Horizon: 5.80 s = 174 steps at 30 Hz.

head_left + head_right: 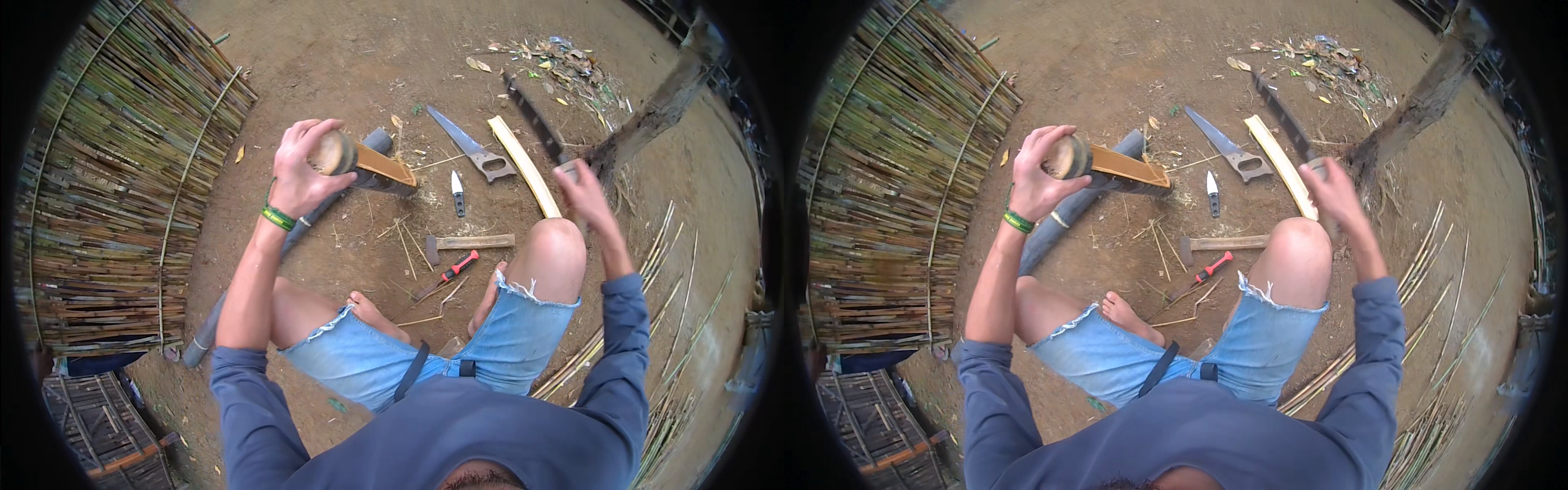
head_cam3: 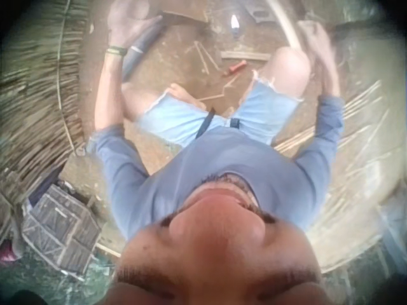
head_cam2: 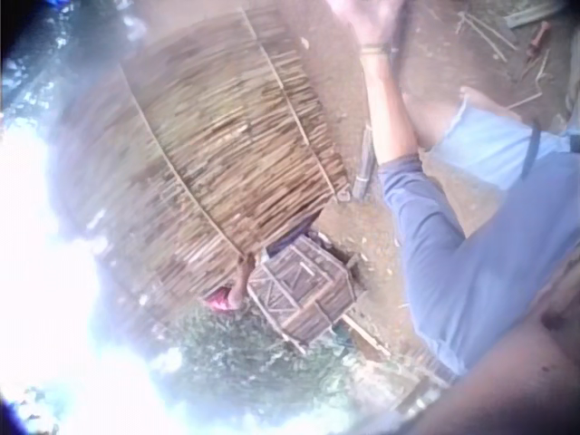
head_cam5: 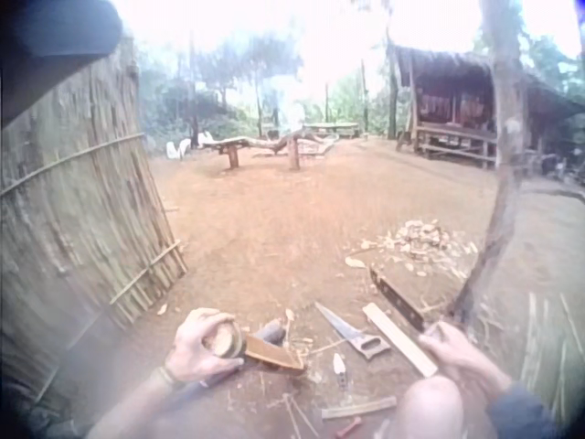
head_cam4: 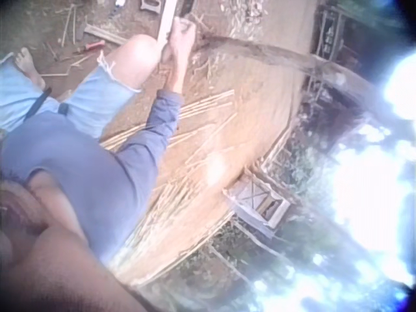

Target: The person sits on the ground and uses a large knife to scrape and shape the interior of a split bamboo tube. They repeatedly scrape the inner surface to remove material and smooth the edges, occasionally switching to a smaller knife for finer adjustments.

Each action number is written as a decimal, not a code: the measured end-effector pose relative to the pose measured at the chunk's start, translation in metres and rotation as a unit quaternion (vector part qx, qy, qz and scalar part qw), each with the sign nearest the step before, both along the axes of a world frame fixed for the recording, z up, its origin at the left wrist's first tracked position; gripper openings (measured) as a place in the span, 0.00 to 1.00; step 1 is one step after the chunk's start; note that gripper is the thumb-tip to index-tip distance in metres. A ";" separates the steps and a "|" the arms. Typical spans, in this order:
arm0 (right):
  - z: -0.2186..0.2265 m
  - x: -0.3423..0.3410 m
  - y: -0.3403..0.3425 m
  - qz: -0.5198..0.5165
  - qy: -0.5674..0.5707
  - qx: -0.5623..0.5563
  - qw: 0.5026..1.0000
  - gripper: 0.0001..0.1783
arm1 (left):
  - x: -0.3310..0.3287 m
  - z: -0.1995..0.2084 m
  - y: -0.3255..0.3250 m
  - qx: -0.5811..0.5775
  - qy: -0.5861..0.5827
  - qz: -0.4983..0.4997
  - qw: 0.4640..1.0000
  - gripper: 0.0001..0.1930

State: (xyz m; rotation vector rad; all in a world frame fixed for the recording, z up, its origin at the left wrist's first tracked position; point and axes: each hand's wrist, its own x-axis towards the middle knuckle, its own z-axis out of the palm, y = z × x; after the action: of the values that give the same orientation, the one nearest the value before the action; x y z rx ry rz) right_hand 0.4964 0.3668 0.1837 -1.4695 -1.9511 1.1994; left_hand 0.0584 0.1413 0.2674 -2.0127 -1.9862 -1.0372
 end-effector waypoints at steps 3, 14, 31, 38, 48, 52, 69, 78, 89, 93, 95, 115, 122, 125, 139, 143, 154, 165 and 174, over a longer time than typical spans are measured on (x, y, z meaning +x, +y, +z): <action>0.085 0.014 -0.038 0.001 0.160 0.025 0.987 0.23 | 0.019 0.007 0.002 0.021 -0.012 0.002 1.000 0.38; 0.073 -0.034 -0.231 0.096 0.254 -0.219 0.937 0.22 | 0.024 -0.034 -0.066 0.081 -0.167 0.079 0.979 0.33; -0.061 -0.130 -0.277 0.068 0.148 -0.210 0.964 0.22 | 0.031 -0.060 -0.066 0.122 -0.258 0.114 0.952 0.16; -0.031 -0.123 -0.281 0.079 0.178 -0.106 0.975 0.18 | 0.028 -0.055 -0.051 0.161 -0.276 0.114 0.941 0.12; -0.030 -0.107 -0.261 0.052 0.170 -0.221 0.959 0.16 | 0.025 -0.047 -0.048 0.144 -0.259 0.098 0.950 0.11; -0.040 -0.107 -0.276 0.067 0.169 -0.257 0.949 0.17 | 0.028 -0.044 -0.041 0.143 -0.266 0.082 0.950 0.10; -0.035 -0.094 -0.266 0.029 0.209 -0.262 0.942 0.15 | 0.028 -0.043 -0.036 0.155 -0.254 0.089 0.951 0.11; -0.018 -0.096 -0.262 0.028 0.176 -0.295 0.939 0.17 | 0.029 -0.041 -0.042 0.143 -0.264 0.088 0.950 0.11; -0.013 -0.108 -0.265 0.059 0.197 -0.211 0.956 0.16 | 0.026 -0.046 -0.044 0.175 -0.240 0.098 0.950 0.11; -0.031 -0.109 -0.282 0.086 0.052 -0.187 0.977 0.17 | 0.027 -0.044 -0.047 0.165 -0.244 0.100 0.950 0.11; -0.037 -0.098 -0.279 0.057 0.080 -0.251 0.963 0.18 | 0.026 -0.041 -0.045 0.174 -0.245 0.097 0.949 0.11; -0.031 -0.108 -0.265 0.080 -0.007 -0.161 0.984 0.21 | 0.028 -0.051 -0.047 0.179 -0.235 0.098 0.950 0.12; -0.041 -0.100 -0.262 0.095 -0.058 -0.097 0.989 0.19 | 0.021 -0.044 -0.046 0.145 -0.250 0.090 0.953 0.12; -0.033 -0.102 -0.264 0.103 -0.050 -0.090 0.989 0.19 | 0.023 -0.047 -0.048 0.133 -0.246 0.099 0.955 0.12; -0.133 -0.105 -0.242 0.061 -0.110 -0.040 0.991 0.25 | 0.017 -0.044 -0.038 0.142 -0.261 0.100 0.950 0.11; -0.114 -0.110 -0.232 0.088 -0.119 -0.020 0.989 0.25 | 0.009 -0.044 -0.045 0.116 -0.243 0.118 0.956 0.10; -0.130 -0.123 -0.207 0.091 -0.169 -0.086 0.978 0.31 | -0.027 -0.045 -0.035 0.052 -0.249 0.035 0.967 0.11; -0.163 -0.133 -0.212 0.088 -0.163 -0.119 0.975 0.32 | -0.043 -0.031 -0.029 -0.038 -0.265 0.005 0.963 0.15; -0.232 -0.126 -0.212 0.062 -0.164 -0.087 0.981 0.35 | -0.037 -0.012 -0.023 -0.062 -0.203 -0.023 0.977 0.30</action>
State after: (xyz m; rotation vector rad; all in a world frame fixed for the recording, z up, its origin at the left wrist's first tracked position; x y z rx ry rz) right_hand 0.3705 0.1553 -0.0487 -1.7512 -2.2272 1.2753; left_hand 0.0210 0.1181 0.2549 -2.0450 -2.2551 -1.4705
